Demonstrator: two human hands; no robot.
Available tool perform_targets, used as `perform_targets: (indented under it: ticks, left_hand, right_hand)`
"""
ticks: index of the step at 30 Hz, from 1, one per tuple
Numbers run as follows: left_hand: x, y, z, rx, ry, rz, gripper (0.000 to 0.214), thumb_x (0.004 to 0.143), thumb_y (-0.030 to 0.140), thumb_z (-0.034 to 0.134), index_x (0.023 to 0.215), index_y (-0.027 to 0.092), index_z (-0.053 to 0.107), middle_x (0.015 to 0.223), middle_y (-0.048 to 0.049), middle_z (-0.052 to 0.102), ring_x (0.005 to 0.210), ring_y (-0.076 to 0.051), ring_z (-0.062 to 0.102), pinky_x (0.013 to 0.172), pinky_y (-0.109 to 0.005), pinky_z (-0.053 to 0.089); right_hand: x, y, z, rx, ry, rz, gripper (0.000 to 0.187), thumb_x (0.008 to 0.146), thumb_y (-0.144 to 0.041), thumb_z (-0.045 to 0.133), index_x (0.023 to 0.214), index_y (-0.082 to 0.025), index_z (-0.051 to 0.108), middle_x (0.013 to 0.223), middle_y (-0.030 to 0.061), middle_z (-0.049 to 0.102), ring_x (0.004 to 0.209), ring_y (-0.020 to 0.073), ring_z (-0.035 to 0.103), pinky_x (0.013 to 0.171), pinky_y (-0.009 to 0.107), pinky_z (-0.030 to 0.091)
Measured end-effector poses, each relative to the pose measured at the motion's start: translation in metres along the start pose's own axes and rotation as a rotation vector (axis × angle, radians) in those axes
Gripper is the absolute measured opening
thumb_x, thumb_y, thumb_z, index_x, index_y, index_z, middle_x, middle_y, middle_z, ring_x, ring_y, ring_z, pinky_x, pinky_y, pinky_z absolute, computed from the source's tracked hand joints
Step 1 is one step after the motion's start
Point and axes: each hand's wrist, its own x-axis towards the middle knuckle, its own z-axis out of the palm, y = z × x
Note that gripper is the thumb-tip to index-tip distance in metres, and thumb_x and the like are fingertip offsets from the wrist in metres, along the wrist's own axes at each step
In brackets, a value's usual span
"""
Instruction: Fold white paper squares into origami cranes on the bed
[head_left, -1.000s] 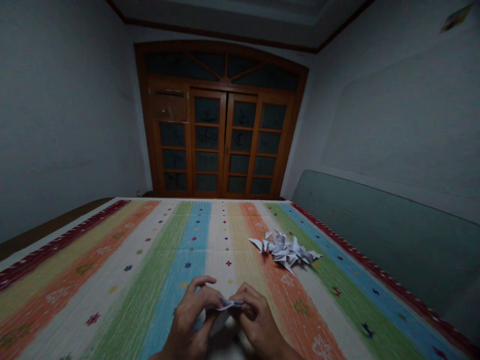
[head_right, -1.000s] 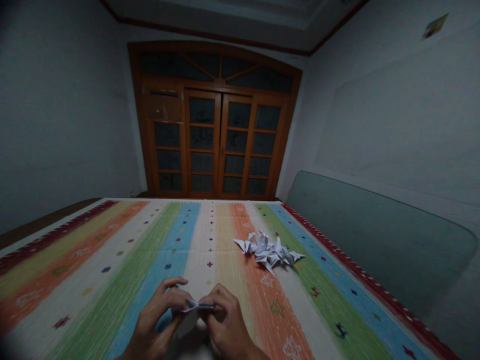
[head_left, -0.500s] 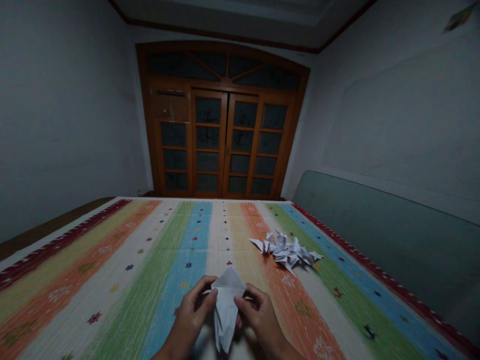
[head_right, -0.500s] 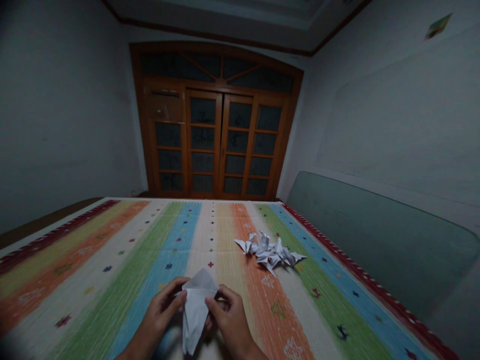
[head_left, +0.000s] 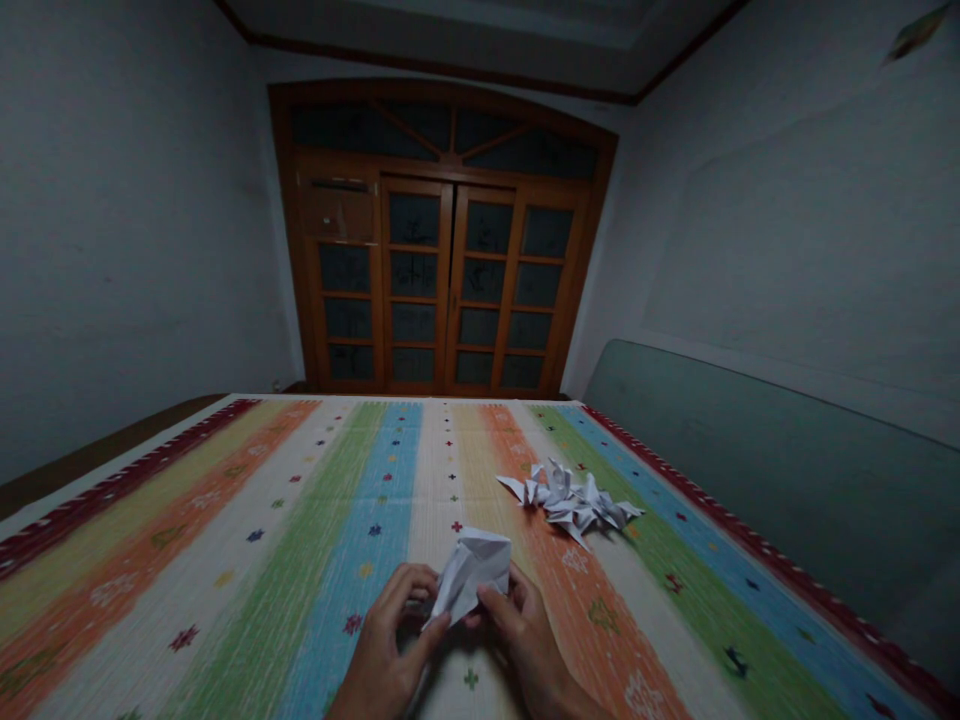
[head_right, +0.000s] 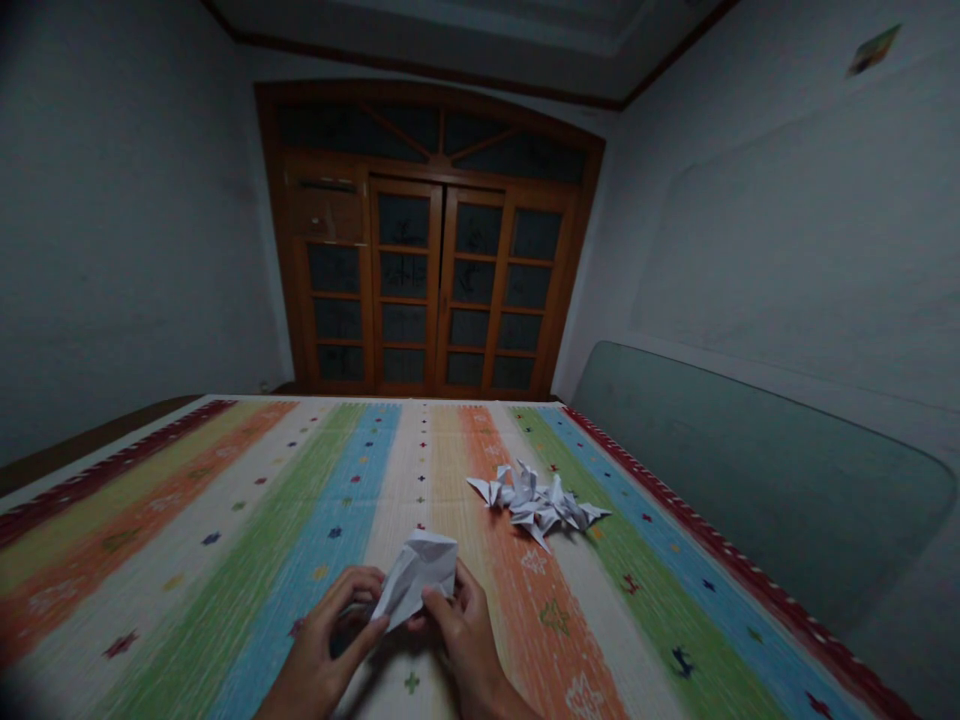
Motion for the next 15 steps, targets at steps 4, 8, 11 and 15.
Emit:
perform_targets:
  ticks: [4,8,11,15]
  left_hand:
    - [0.002,0.000,-0.001,0.033,0.023,-0.009,0.019,0.090,0.040,0.068,0.083,0.022,0.067,0.105,-0.0083,0.070,0.103,-0.027,0.069,0.080,-0.032,0.059]
    - [0.004,0.001,-0.005,0.073,0.070,0.012,0.017,0.091,0.038,0.065,0.084,0.023,0.066,0.106,-0.0089,0.071,0.105,-0.027,0.069,0.088,-0.036,0.058]
    - [0.004,0.001,-0.009,0.156,0.099,0.065,0.014,0.091,0.035,0.063,0.086,0.023,0.066,0.115,-0.0113,0.070,0.110,-0.029,0.069,0.089,-0.038,0.059]
    - [0.003,0.001,-0.014,0.340,0.133,0.237,0.010,0.092,0.027,0.060,0.084,0.023,0.065,0.125,-0.0129,0.067,0.114,-0.030,0.066,0.096,-0.046,0.057]
  right_hand:
    - [0.000,0.005,-0.004,-0.024,0.016,0.006,0.046,0.069,-0.051,0.086,0.093,-0.016,0.070,0.081,0.0048,0.072,0.067,0.0214,0.067,0.065,0.032,0.057]
    - [-0.002,0.005,-0.009,-0.045,0.038,0.015,0.051,0.065,-0.049,0.089,0.100,-0.018,0.069,0.094,0.0087,0.076,0.086,0.0295,0.072,0.077,0.039,0.059]
    - [-0.001,0.001,-0.013,-0.071,0.021,-0.111,0.056,0.072,-0.050,0.085,0.116,-0.022,0.065,0.111,0.0089,0.075,0.107,0.0314,0.068,0.091,0.040,0.056]
    - [0.003,-0.005,-0.018,-0.243,0.049,-0.292,0.050,0.083,-0.054,0.074,0.122,-0.024,0.065,0.123,0.0094,0.069,0.116,0.0300,0.064,0.095,0.037,0.054]
